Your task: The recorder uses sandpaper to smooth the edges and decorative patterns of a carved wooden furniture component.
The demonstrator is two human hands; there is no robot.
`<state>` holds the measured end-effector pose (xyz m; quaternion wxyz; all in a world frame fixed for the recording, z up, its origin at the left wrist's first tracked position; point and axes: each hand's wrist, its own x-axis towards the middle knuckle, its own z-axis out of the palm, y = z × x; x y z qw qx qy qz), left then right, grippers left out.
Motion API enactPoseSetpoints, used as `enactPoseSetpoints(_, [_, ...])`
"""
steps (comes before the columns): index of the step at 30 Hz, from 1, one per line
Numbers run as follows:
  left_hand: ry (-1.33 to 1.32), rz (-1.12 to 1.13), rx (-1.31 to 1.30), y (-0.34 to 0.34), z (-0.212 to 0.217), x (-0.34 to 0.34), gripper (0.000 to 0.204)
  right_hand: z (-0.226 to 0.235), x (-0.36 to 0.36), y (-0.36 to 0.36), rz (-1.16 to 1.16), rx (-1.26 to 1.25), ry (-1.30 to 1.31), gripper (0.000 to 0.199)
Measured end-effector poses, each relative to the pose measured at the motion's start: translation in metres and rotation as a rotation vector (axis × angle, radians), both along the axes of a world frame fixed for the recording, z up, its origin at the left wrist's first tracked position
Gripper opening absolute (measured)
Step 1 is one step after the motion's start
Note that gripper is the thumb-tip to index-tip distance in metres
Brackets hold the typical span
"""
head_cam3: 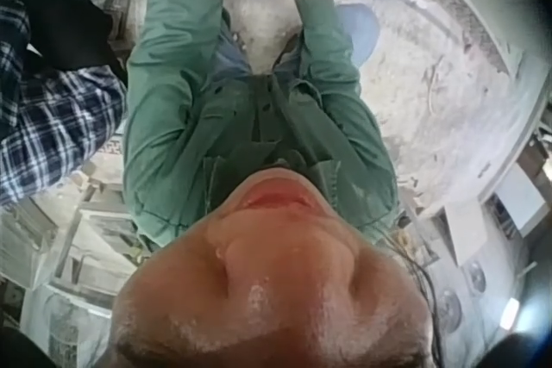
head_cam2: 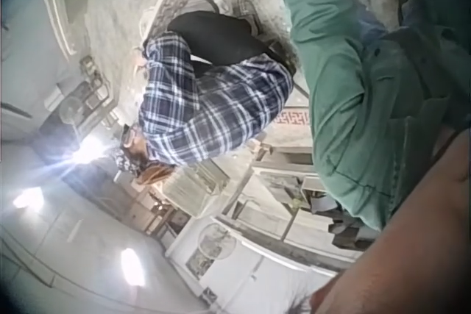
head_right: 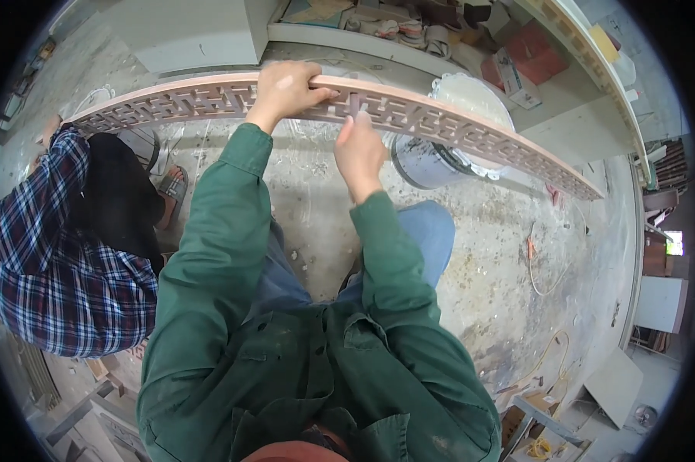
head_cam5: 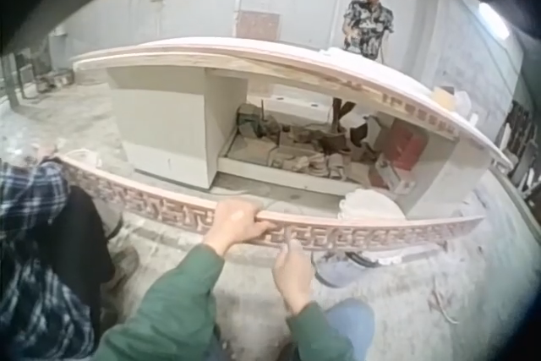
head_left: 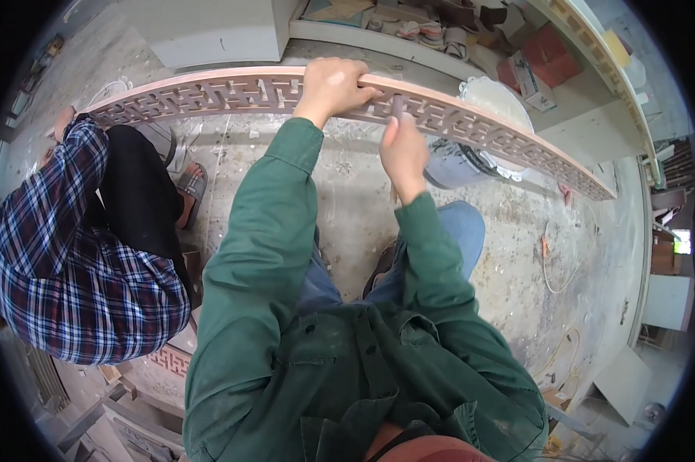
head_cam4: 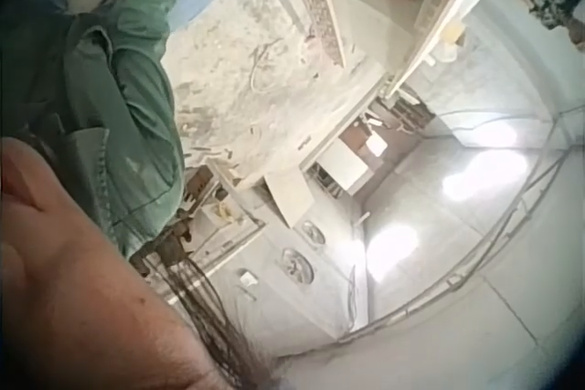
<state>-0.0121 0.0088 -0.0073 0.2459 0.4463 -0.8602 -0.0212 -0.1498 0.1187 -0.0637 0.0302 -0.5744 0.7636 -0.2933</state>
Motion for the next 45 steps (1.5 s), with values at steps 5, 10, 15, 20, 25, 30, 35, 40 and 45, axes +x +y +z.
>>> enactPoseSetpoints(5, [0.021, -0.011, -0.003, -0.001, -0.001, -0.003, 0.039, -0.003, 0.008, -0.002, -0.037, -0.182, -0.136, 0.025])
enactPoseSetpoints(10, [0.038, -0.021, -0.012, -0.006, 0.002, -0.008, 0.041, -0.032, -0.009, -0.020, 0.003, -0.067, -0.207, 0.025])
enactPoseSetpoints(15, [0.041, -0.043, -0.049, -0.006, -0.003, -0.001, 0.045, -0.004, 0.012, 0.002, -0.022, -0.162, -0.210, 0.025])
enactPoseSetpoints(20, [0.380, 0.008, -0.501, 0.005, -0.016, -0.004, 0.028, -0.035, 0.001, -0.011, 0.027, 0.010, -0.202, 0.027])
enactPoseSetpoints(25, [0.454, -0.068, -0.045, 0.063, -0.030, 0.000, 0.020, -0.038, -0.007, -0.015, 0.029, 0.005, -0.306, 0.032])
enactPoseSetpoints(30, [0.625, -0.157, 0.663, 0.086, -0.081, -0.013, 0.049, -0.034, -0.023, -0.026, 0.071, 0.080, -0.543, 0.040])
enactPoseSetpoints(35, [0.694, -0.127, 0.606, 0.098, -0.109, -0.059, 0.074, -0.020, -0.043, -0.028, 0.193, 0.216, -0.470, 0.038])
enactPoseSetpoints(40, [0.662, -0.062, 0.207, 0.110, -0.108, -0.061, 0.058, 0.036, -0.038, -0.013, 0.228, 0.360, 0.141, 0.044])
enactPoseSetpoints(45, [0.662, -0.075, 0.255, 0.112, -0.097, -0.056, 0.057, 0.116, -0.079, -0.038, 0.177, 0.025, 0.105, 0.044])
